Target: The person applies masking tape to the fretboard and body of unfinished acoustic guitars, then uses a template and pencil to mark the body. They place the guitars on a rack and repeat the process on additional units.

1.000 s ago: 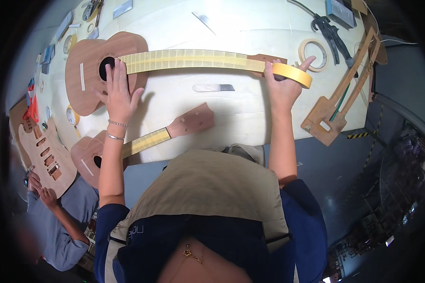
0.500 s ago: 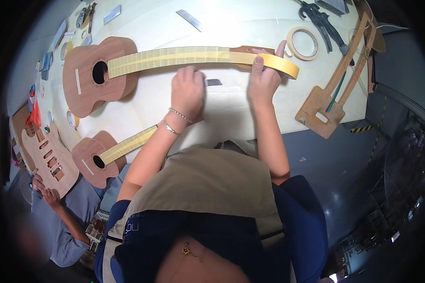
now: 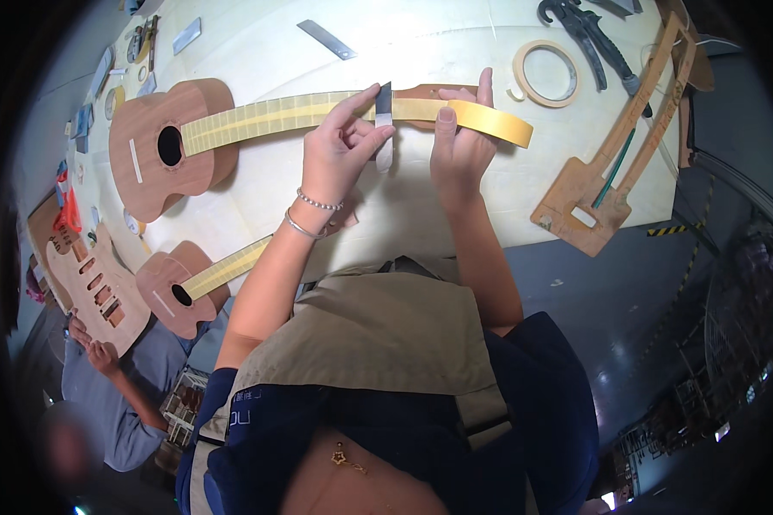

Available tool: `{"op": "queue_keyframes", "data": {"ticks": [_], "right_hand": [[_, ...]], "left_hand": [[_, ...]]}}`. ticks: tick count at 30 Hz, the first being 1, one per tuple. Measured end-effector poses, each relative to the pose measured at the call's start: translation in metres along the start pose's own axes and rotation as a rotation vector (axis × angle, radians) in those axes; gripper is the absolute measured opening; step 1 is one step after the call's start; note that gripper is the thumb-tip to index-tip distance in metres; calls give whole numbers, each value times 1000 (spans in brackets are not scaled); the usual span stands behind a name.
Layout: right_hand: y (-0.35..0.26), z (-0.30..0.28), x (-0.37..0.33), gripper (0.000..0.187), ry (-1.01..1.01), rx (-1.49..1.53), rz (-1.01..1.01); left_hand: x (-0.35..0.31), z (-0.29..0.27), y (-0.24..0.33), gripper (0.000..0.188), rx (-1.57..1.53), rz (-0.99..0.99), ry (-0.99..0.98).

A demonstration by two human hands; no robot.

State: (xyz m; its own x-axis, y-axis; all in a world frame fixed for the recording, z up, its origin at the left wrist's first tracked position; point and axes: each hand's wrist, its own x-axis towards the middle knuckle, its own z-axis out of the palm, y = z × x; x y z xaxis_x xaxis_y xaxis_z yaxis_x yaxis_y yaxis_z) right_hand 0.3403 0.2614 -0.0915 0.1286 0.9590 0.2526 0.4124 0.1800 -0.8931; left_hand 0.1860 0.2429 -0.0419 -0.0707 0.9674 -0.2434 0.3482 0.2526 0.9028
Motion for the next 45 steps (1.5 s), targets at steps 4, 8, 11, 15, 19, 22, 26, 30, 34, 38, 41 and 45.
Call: {"op": "queue_keyframes", "data": {"ticks": [4,8,11,15,19,22,26,30,34,38,41,45], "right_hand": [[-5,-1,0,48,-44,-27,47],[-4,0,-1,40,-62,-65,24],[-14,2,5,35,-182,-192,-223],[-68,5,52,32,-488,-463,-592],[-7,27,140,29,-687,-654,-316],[0,16,132,29,-340,-735,-674],[-87,5,18,27,-678,-104,-424],[-117,29,-93,31,-1642,522,322],[-131,107,-183,58,-1441,931,1605],[-141,185,-222,38,-823,1272,1439],[-170,174,-220,32,-841,1152,1068],[-183,89,-190,31,-588,584,357]], "left_hand": [[3,0,2,50,32,-34,-12],[5,0,7,50,35,-81,-8],[5,2,5,47,41,-79,-3],[0,-10,7,44,144,125,5],[-5,-55,-22,32,771,826,-32],[5,-96,-9,18,803,934,80],[42,-149,-15,55,929,392,-177],[93,-152,9,50,771,45,-742],[74,-242,48,40,692,239,-502],[18,-332,113,41,739,396,-110],[-34,-388,105,41,372,435,-33],[-77,-416,92,48,212,566,74]]}}
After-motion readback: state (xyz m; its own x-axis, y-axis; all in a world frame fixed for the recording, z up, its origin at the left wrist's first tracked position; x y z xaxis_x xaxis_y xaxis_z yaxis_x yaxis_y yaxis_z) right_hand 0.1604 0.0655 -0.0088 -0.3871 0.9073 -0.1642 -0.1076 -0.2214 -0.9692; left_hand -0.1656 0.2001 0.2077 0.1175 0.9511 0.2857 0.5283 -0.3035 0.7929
